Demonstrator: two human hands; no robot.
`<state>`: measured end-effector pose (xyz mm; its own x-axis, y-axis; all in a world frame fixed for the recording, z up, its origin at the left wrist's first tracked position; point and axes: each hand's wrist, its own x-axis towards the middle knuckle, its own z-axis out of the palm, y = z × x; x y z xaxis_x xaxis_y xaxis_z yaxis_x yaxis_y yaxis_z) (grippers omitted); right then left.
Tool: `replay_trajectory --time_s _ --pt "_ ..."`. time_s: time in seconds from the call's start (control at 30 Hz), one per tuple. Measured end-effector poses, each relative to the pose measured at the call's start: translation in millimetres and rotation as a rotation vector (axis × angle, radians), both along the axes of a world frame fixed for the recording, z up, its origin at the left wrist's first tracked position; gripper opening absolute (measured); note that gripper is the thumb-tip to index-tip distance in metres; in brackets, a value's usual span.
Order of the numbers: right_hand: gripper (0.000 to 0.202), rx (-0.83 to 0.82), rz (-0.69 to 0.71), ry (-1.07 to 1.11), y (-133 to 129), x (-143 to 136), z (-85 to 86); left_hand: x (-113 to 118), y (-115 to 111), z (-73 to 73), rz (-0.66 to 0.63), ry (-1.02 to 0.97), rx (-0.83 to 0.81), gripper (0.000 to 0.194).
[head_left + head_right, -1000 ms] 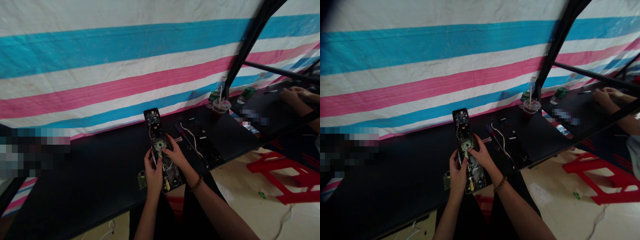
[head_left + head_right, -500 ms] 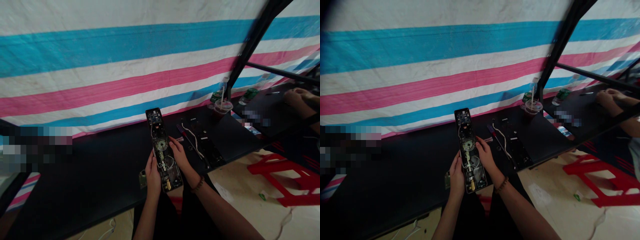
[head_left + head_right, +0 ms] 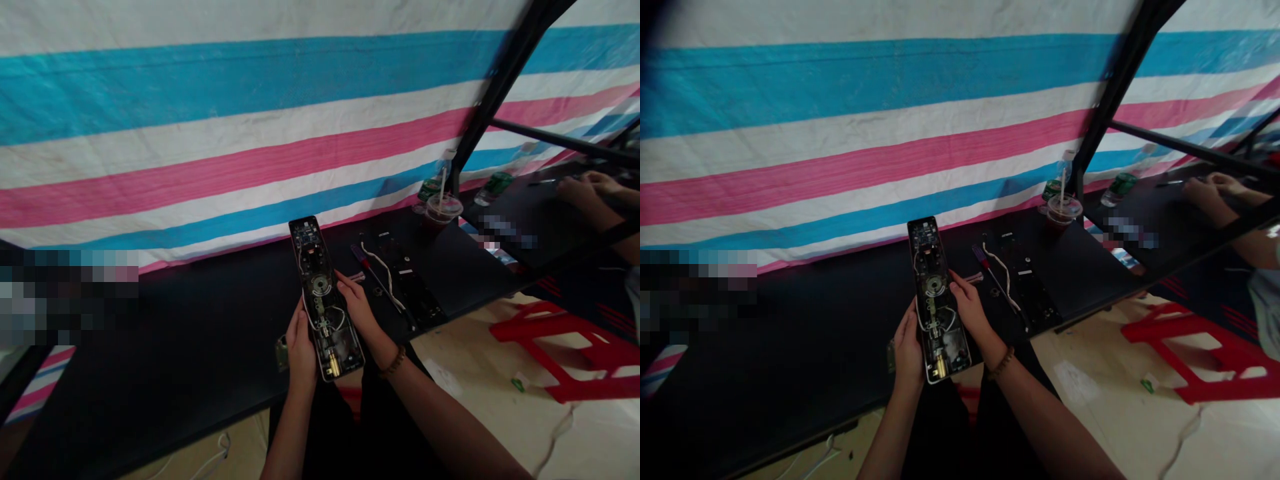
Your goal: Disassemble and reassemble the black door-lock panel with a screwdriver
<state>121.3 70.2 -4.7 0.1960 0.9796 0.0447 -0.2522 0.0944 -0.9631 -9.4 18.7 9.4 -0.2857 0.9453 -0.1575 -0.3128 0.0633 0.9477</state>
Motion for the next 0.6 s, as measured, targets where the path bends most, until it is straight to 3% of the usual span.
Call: replay_trajectory --time_s 0.27,0.6 --pt "0.062 -0.023 0.062 0.062 -9 2 10.8 4 -1 7.8 -0.065 -0.121 0.001 0.049" --pt "0.062 0.033 0.051 0.091 -10 3 12.4 6 -6 10.9 -0.065 -0.077 0.052 0.055"
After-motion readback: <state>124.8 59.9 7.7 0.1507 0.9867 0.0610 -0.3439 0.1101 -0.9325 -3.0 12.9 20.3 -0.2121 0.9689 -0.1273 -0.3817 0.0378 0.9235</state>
